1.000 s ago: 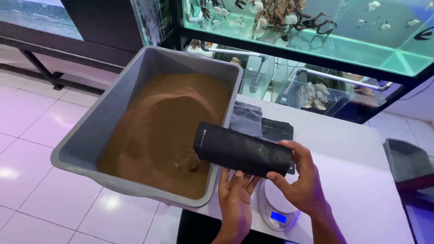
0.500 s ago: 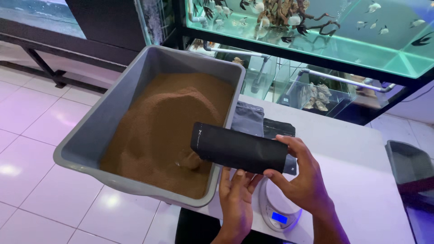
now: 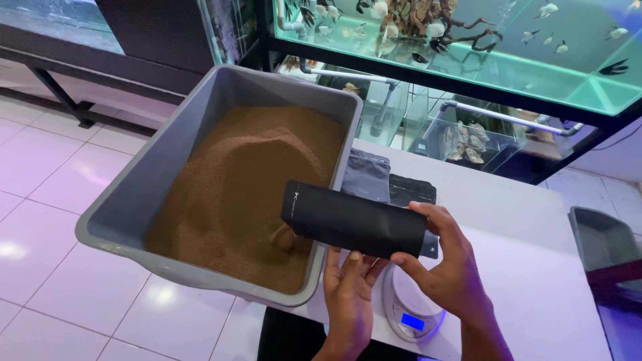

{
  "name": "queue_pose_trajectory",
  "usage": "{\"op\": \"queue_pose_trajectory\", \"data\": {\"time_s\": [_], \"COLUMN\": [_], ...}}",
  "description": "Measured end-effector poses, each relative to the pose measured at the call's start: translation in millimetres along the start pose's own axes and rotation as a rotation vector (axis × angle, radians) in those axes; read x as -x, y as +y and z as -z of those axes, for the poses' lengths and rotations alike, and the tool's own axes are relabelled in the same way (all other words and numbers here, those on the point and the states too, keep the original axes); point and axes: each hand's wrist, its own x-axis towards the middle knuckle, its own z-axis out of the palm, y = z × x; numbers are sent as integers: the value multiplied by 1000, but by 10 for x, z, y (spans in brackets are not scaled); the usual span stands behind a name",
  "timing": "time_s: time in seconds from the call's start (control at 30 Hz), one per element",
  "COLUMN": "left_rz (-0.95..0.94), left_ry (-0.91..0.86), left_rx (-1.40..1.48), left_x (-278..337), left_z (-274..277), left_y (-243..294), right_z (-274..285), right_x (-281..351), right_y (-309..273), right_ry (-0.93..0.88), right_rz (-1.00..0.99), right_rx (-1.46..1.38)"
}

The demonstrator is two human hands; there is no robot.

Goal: The person fills a black pouch with sand using a plastic bottle scoop from a large bin, weighs it on a digital scale, and seals the pouch before placing it in another bin.

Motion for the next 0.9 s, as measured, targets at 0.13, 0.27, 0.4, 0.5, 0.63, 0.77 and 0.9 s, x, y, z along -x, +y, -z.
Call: {"op": "queue_pose_trajectory", "data": {"time_s": [0.13, 0.27, 0.4, 0.5, 0.63, 0.77, 0.9], "left_rz": [-5, 18, 25, -41, -88, -131, -63], "left_ry": [0, 150, 290, 247, 149, -122, -301], "left_rx": [-38, 4, -65, -233, -475, -733, -835], "left_x": [-20, -123, -167, -216, -297, -286, -305], "left_z": [47, 158, 131, 306, 503, 444, 425], "left_y": [-30, -161, -173, -305, -473, -554, -716], "right_z": [-134, -484, -757, -826, -828, -578, -309], "right_x": [139, 483, 785, 855, 1038, 1082, 1099], "right_y": [138, 618, 880, 908, 1180, 1047, 913], "right_ry": [24, 92, 142, 136, 167, 165, 165], "right_rz": [-62, -206, -364, -339, -428, -579, -747], "right_rx": [-159, -437, -595, -574, -521, -430, -275]}}
